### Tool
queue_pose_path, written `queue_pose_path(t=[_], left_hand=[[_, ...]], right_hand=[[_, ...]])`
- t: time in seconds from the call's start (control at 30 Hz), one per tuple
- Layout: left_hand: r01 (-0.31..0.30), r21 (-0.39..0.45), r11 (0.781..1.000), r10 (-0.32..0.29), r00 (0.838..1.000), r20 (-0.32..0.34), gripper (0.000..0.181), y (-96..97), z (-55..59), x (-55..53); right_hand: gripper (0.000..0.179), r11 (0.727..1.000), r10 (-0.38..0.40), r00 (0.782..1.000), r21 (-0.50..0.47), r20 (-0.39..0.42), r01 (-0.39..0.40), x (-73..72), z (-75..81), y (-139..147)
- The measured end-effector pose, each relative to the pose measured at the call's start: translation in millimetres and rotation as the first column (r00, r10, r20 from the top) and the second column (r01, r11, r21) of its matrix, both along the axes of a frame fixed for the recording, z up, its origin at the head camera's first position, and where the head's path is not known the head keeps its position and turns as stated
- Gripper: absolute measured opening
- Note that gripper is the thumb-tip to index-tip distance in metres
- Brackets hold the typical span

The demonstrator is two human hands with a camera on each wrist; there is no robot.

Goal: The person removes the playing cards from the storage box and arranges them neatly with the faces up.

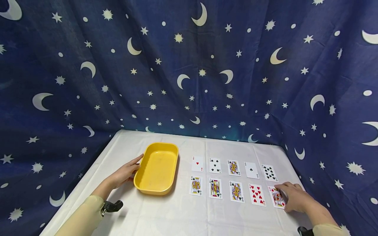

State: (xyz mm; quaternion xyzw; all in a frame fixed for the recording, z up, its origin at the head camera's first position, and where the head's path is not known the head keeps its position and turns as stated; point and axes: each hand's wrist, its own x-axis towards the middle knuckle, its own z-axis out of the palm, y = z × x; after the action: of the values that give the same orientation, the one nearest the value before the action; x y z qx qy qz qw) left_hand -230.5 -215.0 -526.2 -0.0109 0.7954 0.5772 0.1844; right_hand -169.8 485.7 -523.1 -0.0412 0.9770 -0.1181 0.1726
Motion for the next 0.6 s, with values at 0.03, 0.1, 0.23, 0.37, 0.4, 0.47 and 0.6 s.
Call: queue_pose_path(t=[0.03,0.1,0.23,0.37,0.4,0.47,0.6], left_hand=[[0.000,0.000,1.000,0.000,1.000,-0.001,0.059,-0.2,0.1,0.0],[0.001,-0.005,1.000,-0.001,1.000,0.002,0.059,-0.6,0.0,-0.2],[-0.002,-0.021,1.000,0.002,1.000,0.009,0.059,-0.7,-0.3,-0.7],[-0.011,-0.022,1.000,0.012,1.000,0.016,0.059,-0.2,-2.2,-1.8],[-0.013,-0.021,1.000,0.013,1.000,0.017,0.059,-0.1,-2.6,-2.1],[-0.020,-0.016,1.000,0.020,1.000,0.021,0.058,0.4,-3.4,-2.6],[-0.012,0.002,1.000,0.012,1.000,0.016,0.059,1.0,-3.6,-2.9]], right_hand=[[0.089,1.000,0.000,1.000,-0.001,0.000,0.000,-0.2,-0.3,0.0],[0.089,1.000,-0.001,1.000,-0.001,0.001,0.001,-0.8,-0.6,-0.1],[0.090,1.000,-0.001,1.000,-0.003,0.000,0.001,-1.4,-0.9,-0.2],[0.090,1.000,-0.001,1.000,-0.008,-0.005,0.001,-1.3,-1.4,-0.2],[0.090,1.000,0.002,1.000,-0.008,-0.009,-0.002,-1.1,-1.8,-0.2],[0.090,1.000,-0.002,1.000,-0.010,-0.009,0.001,0.0,-2.5,0.1],[0.090,1.000,0.004,1.000,-0.012,-0.020,-0.004,2.5,-4.1,1.6]])
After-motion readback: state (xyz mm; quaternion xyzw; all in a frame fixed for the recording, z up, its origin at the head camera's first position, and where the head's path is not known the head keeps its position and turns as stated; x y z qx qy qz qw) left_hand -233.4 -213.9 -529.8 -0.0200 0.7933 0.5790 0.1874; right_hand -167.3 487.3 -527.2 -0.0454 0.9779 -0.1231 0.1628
